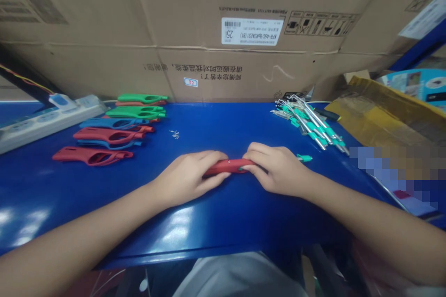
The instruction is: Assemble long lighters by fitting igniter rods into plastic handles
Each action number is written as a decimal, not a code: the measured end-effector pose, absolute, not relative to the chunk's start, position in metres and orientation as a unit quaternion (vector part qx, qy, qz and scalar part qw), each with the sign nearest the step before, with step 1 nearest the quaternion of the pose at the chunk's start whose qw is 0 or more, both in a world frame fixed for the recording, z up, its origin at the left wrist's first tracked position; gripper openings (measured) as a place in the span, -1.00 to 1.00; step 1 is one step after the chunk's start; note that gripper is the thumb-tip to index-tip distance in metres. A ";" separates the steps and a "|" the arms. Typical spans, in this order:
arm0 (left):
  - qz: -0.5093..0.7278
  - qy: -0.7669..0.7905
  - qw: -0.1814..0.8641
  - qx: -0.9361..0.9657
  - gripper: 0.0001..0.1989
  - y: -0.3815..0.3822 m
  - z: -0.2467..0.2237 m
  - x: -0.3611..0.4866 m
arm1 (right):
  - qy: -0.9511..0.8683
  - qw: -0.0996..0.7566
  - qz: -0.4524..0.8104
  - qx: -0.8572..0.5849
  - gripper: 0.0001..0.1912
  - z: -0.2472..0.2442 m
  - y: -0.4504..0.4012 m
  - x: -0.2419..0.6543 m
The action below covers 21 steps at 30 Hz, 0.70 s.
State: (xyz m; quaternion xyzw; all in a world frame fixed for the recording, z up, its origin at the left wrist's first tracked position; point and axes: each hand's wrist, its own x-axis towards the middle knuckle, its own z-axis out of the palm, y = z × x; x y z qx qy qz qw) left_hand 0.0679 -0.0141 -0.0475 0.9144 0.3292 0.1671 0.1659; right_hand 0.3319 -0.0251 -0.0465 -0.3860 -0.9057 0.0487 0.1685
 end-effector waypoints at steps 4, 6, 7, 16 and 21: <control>0.182 0.327 0.148 0.915 -0.71 -0.012 -0.052 0.066 | -0.896 0.137 0.132 -0.401 -0.73 -0.046 -0.026 0.328; 0.187 0.319 0.124 0.921 -0.68 -0.011 -0.051 0.064 | -0.889 0.140 0.161 -0.405 -0.69 -0.044 -0.025 0.328; 0.184 0.313 0.111 0.925 -0.66 -0.011 -0.050 0.064 | -0.889 0.143 0.167 -0.402 -0.66 -0.043 -0.025 0.328; 0.135 0.287 0.091 0.944 -0.62 -0.014 -0.052 0.069 | -0.936 0.157 0.124 -0.290 -0.66 -0.044 -0.024 0.327; 0.141 0.288 0.080 0.944 -0.60 -0.017 -0.053 0.071 | -0.931 0.199 0.101 -0.289 -0.69 -0.047 -0.028 0.324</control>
